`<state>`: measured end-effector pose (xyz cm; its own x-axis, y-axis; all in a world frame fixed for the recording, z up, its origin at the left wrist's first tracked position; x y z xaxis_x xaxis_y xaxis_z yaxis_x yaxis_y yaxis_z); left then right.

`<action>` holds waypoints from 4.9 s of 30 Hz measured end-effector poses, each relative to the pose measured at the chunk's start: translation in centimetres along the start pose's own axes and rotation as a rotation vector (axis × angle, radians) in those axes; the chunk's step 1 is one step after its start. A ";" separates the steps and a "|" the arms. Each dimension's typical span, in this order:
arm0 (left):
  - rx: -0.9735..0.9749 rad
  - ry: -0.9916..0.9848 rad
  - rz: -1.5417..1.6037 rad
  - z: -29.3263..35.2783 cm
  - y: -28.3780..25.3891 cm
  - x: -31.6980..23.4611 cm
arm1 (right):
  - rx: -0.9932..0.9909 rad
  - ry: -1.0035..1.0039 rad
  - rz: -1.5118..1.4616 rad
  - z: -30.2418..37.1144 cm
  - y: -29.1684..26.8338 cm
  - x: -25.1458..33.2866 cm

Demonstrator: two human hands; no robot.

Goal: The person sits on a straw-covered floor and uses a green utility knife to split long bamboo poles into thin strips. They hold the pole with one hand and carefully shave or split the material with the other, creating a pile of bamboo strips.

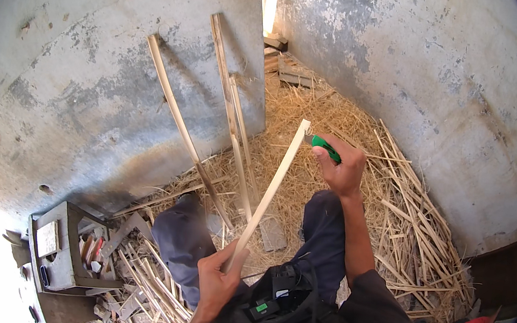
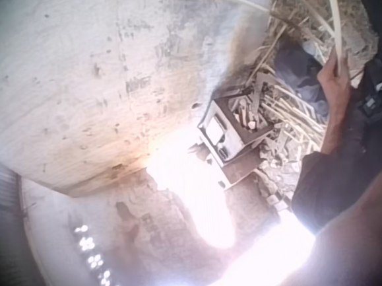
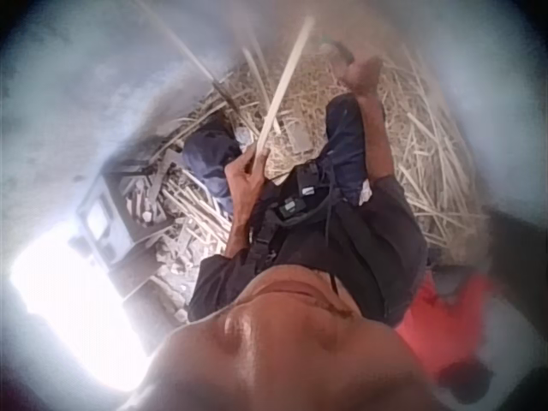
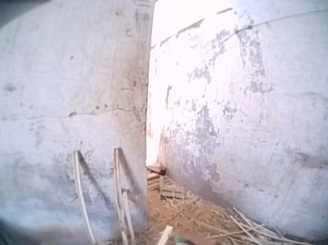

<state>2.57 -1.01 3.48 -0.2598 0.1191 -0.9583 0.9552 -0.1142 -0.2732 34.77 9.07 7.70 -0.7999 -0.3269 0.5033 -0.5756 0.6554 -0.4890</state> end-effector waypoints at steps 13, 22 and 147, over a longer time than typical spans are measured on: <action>-0.019 0.002 -0.125 -0.6 -1.2 0.8 | -0.006 0.304 -0.158 2.5 -0.4 -3.8; -0.074 0.165 -0.145 -3.3 0.4 -1.7 | 0.252 -0.109 -0.245 6.0 2.4 4.6; 0.002 0.170 -0.262 -2.1 -0.3 -1.4 | 0.330 0.552 -0.989 2.6 2.1 2.0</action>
<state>2.90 0.90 5.06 -0.4691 0.3078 -0.8278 0.8587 -0.0597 -0.5089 31.50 7.99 5.87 0.1538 -0.2021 0.9672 -0.9849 0.0478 0.1665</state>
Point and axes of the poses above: each hand's wrist, its own z-axis away from the middle knuckle, its own y-axis out of the palm, x = y × z, the point moved 2 cm from there along -z, towards the middle knuckle, and after that the axes turned 2 degrees about x, right-handed, at the moved point
